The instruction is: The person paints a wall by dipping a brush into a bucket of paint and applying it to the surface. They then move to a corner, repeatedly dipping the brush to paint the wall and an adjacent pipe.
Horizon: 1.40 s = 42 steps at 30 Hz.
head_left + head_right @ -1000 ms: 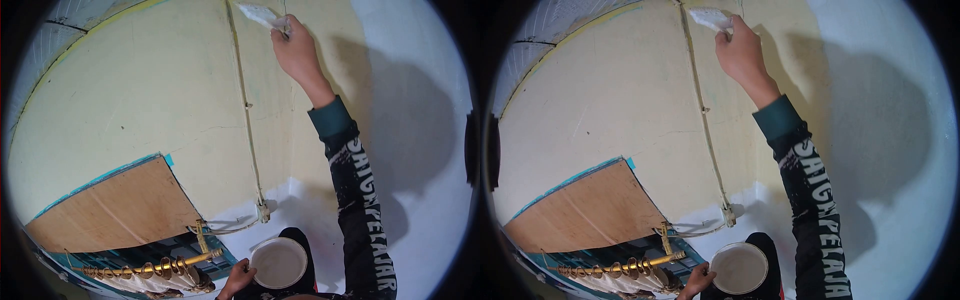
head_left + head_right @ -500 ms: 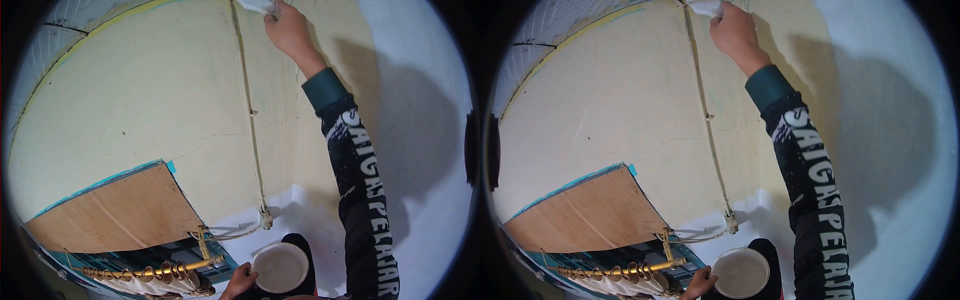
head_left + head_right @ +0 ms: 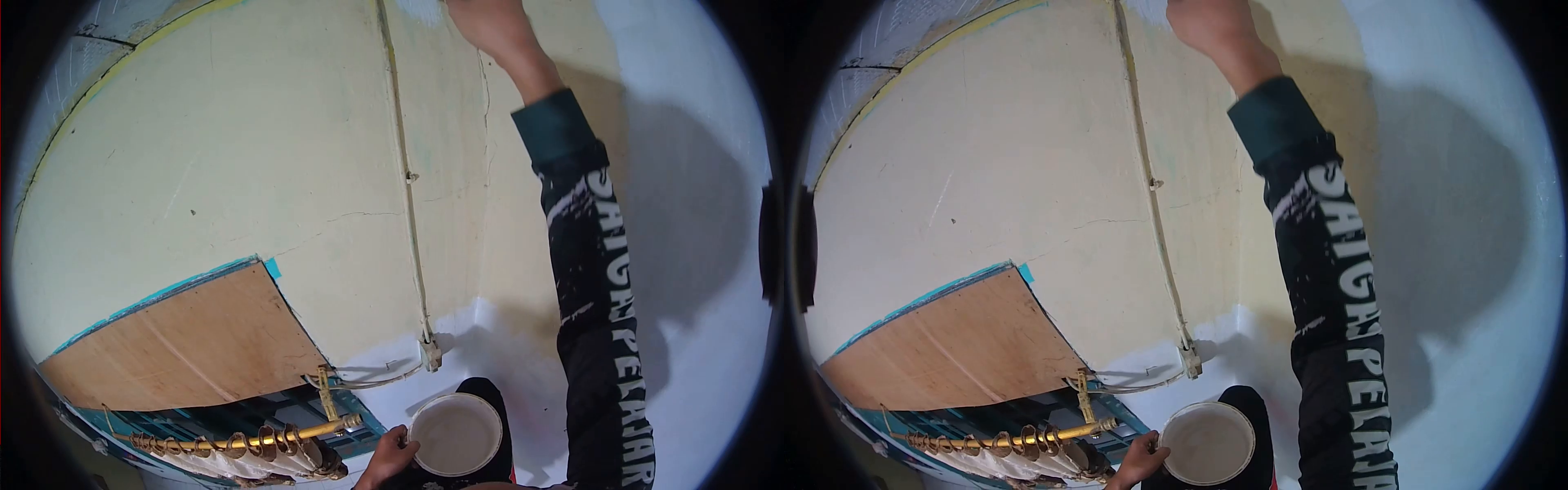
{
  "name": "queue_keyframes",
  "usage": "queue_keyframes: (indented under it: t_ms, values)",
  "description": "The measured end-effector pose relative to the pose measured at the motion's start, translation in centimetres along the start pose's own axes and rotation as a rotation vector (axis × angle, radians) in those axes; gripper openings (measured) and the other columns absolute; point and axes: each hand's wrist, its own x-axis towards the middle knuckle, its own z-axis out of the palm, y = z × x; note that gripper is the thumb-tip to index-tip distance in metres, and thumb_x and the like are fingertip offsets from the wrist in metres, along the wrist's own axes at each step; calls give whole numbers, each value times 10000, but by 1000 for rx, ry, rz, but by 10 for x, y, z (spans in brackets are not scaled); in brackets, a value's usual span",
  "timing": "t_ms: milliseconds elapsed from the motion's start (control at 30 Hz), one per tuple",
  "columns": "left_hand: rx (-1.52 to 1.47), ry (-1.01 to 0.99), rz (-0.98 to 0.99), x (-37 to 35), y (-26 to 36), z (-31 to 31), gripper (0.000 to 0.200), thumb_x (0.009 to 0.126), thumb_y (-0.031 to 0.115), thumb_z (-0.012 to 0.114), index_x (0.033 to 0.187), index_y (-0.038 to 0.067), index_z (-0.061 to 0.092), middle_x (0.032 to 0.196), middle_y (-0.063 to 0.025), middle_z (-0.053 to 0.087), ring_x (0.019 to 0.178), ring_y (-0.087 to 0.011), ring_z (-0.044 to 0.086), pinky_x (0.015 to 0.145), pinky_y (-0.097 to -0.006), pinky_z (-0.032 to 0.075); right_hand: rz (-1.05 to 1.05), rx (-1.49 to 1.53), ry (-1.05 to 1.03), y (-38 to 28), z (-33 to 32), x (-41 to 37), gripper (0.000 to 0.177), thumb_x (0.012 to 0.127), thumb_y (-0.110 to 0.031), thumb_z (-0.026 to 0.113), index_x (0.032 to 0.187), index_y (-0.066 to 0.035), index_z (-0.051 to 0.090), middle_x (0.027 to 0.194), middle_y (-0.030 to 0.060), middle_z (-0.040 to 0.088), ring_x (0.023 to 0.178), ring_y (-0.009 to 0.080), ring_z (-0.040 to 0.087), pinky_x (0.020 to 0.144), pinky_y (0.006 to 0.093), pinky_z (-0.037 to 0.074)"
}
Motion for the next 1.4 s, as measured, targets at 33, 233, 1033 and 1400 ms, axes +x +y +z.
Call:
queue_keyframes:
  t_ms: [33,233,1033,1400]
  values:
    - [-4,2,-2,2,-5,1,231,849,176,684,838,-25,569,699,-82,538,622,-157,571,571,-339,478,-36,-26,-7,1,3,7,471,965,-156,584,1347,110,514,1316,300,597,1210,402,603,1010,429,489]
    - [103,49,109,10,-24,0,256,844,187,691,820,-23,548,689,-73,512,634,-152,544,577,-344,469,-355,-83,110,47,32,-17,264,861,-171,635,1061,-2,661,941,277,681,916,459,657,797,492,536]
    - [122,80,111,7,-27,1,253,858,192,684,819,-17,547,694,-74,522,646,-144,521,603,-332,462,-224,-84,103,40,31,-1,359,955,-154,604,1222,85,613,1150,305,667,1108,363,664,933,422,518]
    - [2,-15,64,7,-9,2,200,870,177,685,854,-1,596,683,-11,551,623,-75,512,569,-278,444,83,73,-254,95,39,-246,217,864,-82,628,1044,39,610,765,276,639,768,455,650,687,499,518]
